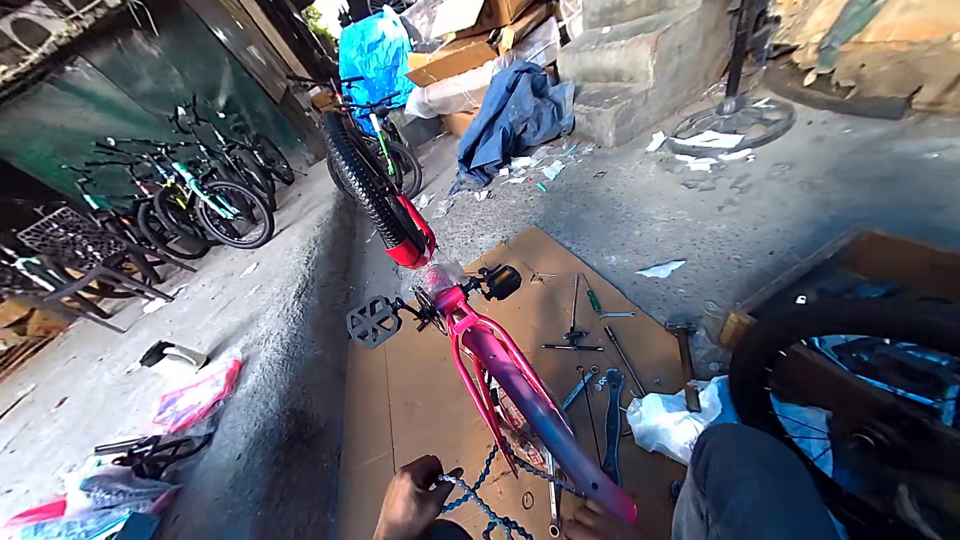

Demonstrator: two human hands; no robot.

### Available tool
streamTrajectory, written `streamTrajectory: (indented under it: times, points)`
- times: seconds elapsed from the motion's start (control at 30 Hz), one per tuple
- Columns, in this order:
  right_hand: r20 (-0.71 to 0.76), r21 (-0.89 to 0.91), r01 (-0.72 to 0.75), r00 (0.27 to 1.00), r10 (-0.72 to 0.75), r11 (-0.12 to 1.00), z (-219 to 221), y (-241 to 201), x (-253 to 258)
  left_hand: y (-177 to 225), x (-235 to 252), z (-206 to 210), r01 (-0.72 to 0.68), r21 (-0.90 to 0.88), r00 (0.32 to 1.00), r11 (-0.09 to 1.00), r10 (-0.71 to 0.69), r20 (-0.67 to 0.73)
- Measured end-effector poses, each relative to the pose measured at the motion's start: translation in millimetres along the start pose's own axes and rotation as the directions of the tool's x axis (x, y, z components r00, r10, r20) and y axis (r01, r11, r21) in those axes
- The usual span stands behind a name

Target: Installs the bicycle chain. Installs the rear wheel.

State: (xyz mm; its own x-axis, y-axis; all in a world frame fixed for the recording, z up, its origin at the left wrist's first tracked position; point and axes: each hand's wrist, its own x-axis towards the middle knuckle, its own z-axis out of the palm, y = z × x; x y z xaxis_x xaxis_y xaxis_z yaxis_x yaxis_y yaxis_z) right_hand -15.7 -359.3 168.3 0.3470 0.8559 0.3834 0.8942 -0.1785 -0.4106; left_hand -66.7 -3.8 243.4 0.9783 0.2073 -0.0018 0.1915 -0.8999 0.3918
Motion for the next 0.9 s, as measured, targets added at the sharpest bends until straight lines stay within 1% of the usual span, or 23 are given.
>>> streamTrajectory:
  times: [0.1,0.17,0.23,0.3,0.33,0.4,0.5,0.57,0.67,0.77,0.83,0.9]
  points:
    - [-0.109,0.052,0.109,0.989,-0.103,0.993,-49.8,5.5,20.4,13.5,0.5,-3.1,0.104,0.043,0.994,0.994,-0.101,-0.049]
    - [-0.157,0.057,0.116,0.982,-0.106,0.992,-72.8,11.2,41.5,21.3,10.0,-11.1,0.22,0.014,0.974,0.975,-0.219,-0.055]
    - [-0.196,0.019,0.12,0.974,-0.114,0.993,-84.8,20.1,66.1,22.9,23.7,-23.5,0.308,-0.071,0.948,0.949,-0.312,-0.054]
    - [-0.217,0.04,0.098,0.972,-0.087,0.994,-91.4,25.5,93.7,22.5,40.1,-39.0,0.347,-0.189,0.926,0.919,-0.367,-0.086]
    - [-0.212,0.059,0.081,0.975,-0.067,0.995,-95.0,26.6,107.7,23.3,47.7,-47.1,0.369,-0.22,0.91,0.903,-0.399,-0.11]
    - [-0.216,0.088,0.054,0.976,-0.034,0.995,-101.1,28.6,134.2,26.8,60.8,-63.3,0.414,-0.248,0.874,0.876,-0.458,-0.159]
    - [-0.309,0.134,0.072,0.951,-0.028,0.988,-109.5,32.0,165.5,34.9,72.3,-77.5,0.462,-0.26,0.831,0.848,-0.517,-0.207]
    - [-0.332,0.121,0.088,0.942,-0.043,0.989,-120.1,34.5,183.1,38.1,77.5,-79.9,0.477,-0.329,0.807,0.815,-0.555,-0.204]
    - [-0.291,0.127,0.125,0.953,-0.083,0.984,-140.2,36.9,208.4,39.5,87.4,-86.0,0.465,-0.429,0.8,0.774,-0.575,-0.171]
    - [-0.307,0.229,0.156,0.948,-0.081,0.961,-154.2,46.3,234.4,38.0,94.2,-86.4,0.417,-0.501,0.808,0.758,-0.562,-0.178]
    - [-0.323,0.258,0.143,0.945,-0.054,0.956,-163.4,57.0,252.4,39.0,98.5,-84.4,0.408,-0.572,0.803,0.712,-0.577,-0.147]
    - [-0.275,0.233,0.133,0.959,-0.066,0.964,-168.6,62.2,267.9,36.2,101.7,-81.4,0.418,-0.644,0.779,0.641,-0.617,-0.108]
